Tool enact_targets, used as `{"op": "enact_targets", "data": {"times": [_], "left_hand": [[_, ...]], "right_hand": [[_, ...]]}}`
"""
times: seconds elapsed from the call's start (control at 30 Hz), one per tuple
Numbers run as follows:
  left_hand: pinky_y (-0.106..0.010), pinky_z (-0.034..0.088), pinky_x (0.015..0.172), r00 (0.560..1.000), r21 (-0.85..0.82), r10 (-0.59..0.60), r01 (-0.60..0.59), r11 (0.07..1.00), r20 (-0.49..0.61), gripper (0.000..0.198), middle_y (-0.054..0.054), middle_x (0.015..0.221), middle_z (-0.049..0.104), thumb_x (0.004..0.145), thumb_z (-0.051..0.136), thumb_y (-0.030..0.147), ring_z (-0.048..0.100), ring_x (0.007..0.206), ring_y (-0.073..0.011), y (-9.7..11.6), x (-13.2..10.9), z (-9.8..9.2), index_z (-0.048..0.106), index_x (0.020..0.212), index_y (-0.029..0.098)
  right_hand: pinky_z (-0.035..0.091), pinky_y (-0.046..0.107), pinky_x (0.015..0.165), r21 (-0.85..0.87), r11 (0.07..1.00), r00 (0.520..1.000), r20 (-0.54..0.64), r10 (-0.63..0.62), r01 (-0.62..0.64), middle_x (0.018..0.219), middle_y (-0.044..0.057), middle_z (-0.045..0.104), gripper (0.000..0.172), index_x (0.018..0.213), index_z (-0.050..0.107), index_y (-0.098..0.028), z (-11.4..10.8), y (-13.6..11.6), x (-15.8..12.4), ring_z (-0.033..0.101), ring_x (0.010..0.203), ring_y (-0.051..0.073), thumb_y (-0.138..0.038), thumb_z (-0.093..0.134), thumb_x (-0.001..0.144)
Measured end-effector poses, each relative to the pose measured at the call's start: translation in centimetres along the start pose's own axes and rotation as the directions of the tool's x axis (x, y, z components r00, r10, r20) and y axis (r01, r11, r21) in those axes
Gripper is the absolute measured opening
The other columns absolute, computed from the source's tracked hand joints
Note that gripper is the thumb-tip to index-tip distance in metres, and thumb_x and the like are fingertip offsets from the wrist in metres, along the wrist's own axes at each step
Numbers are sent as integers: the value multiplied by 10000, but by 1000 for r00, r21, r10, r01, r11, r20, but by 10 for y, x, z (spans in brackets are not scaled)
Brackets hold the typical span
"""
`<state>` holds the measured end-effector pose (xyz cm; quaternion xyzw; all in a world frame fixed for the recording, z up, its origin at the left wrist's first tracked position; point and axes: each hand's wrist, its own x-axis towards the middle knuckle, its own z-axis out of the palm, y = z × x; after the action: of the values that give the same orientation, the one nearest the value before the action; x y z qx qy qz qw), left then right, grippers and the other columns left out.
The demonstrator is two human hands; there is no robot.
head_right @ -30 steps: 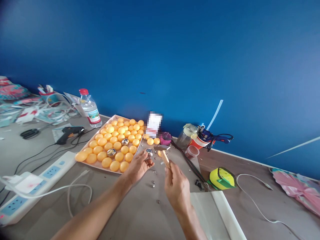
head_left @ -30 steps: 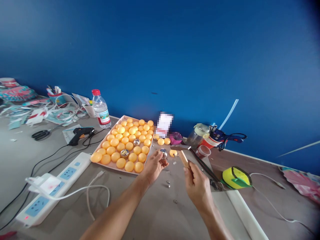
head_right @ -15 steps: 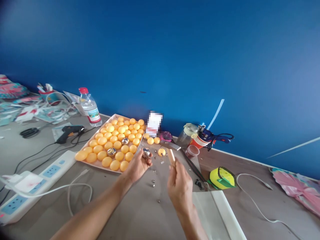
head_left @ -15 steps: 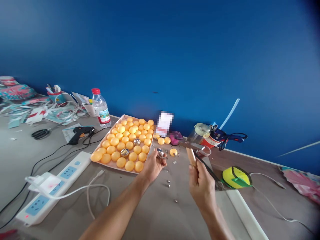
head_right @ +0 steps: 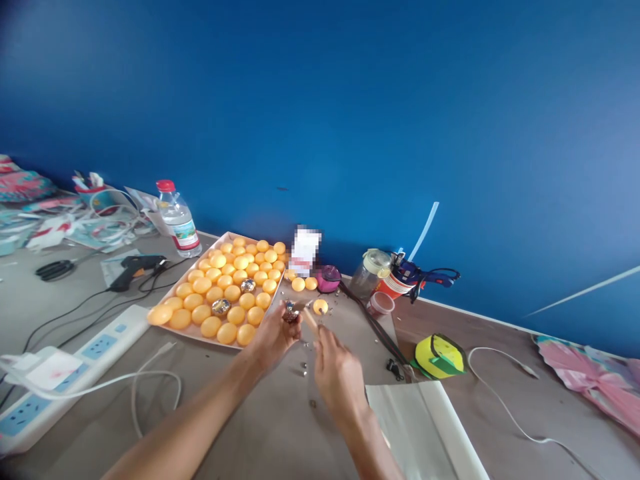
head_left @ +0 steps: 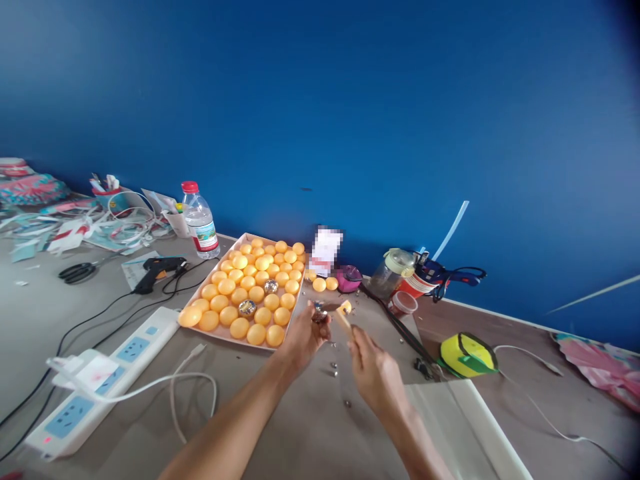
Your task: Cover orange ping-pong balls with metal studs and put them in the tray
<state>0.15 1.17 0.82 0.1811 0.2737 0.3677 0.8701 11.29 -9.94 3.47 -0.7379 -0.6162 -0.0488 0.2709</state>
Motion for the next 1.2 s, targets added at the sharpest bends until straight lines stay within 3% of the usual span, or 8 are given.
{"op": "enact_targets", "data": {"times": [0.1, 0.23, 0.43, 0.6, 0.77, 0.93, 1.1, 1.2], "left_hand": [[-222, 336, 497, 1000, -9, -29, 29, 1000, -3, 318, 8, 605, 535, 809, 522, 473, 361, 426, -51, -1, -1, 1, 483, 772, 159], [-226, 342, 491, 1000, -32, 4, -3, 999, 29, 318, 2, 615, 546, 797, 533, 472, 353, 412, -51, 1, 0, 1, 460, 742, 167], [-232, 356, 508, 998, -4, -29, 29, 1000, -54, 302, 14, 616, 533, 775, 574, 451, 369, 432, -55, 0, 2, -2, 465, 742, 172], [-239, 360, 513, 999, 17, 40, -40, 999, -2, 334, 11, 621, 544, 784, 536, 499, 353, 411, -49, 1, -1, 2, 459, 750, 176], [-239, 371, 513, 998, 55, 10, -6, 998, -58, 315, 5, 615, 542, 772, 567, 472, 432, 456, -77, -1, -3, 2, 475, 764, 172], [-244, 377, 508, 999, 19, 37, -37, 999, 4, 309, 11, 615, 555, 778, 552, 468, 368, 395, -51, 0, -1, 3, 465, 744, 174], [-242, 389, 515, 999, -6, 4, -4, 1000, -40, 309, 13, 600, 548, 787, 550, 472, 404, 424, -64, 2, -3, 1, 475, 757, 174], [-245, 397, 516, 1000, -12, -10, 10, 1000, 5, 326, 1, 615, 564, 768, 570, 481, 410, 419, -64, 3, -4, 1, 491, 786, 165]], "right_hand": [[410, 227, 527, -10, 1000, 998, 56, -12, 12, 766, 54, 669, 275, 1023, 581, -170, 3, 0, 0, 608, 593, 153, -240, 354, 884], [448, 246, 611, 39, 999, 980, -200, 12, -5, 836, 104, 666, 320, 1087, 551, -124, 0, 1, 2, 622, 693, 172, -273, 345, 894], [420, 232, 515, -31, 1000, 999, 53, 1, 0, 775, 53, 676, 277, 1032, 582, -171, 3, 4, 1, 616, 589, 158, -238, 359, 883], [467, 266, 645, 46, 999, 979, -205, 7, 3, 881, 108, 666, 317, 1110, 543, -143, 0, 5, 3, 629, 758, 187, -266, 351, 890], [423, 237, 516, -8, 1000, 998, 68, -2, 3, 800, 54, 680, 273, 1041, 576, -177, 2, 3, 2, 616, 592, 161, -238, 363, 880], [443, 246, 620, 64, 997, 971, -235, 51, -37, 844, 105, 665, 305, 1070, 545, -127, -7, 5, 4, 619, 708, 175, -281, 354, 889], [375, 228, 492, -22, 1000, 998, 60, 13, -12, 761, 46, 678, 270, 1005, 572, -180, 3, 2, 0, 591, 553, 151, -244, 342, 879], [386, 233, 511, -34, 998, 999, 25, 45, -44, 801, 68, 681, 291, 1023, 569, -161, 6, 7, 1, 607, 589, 159, -263, 336, 882]]}}
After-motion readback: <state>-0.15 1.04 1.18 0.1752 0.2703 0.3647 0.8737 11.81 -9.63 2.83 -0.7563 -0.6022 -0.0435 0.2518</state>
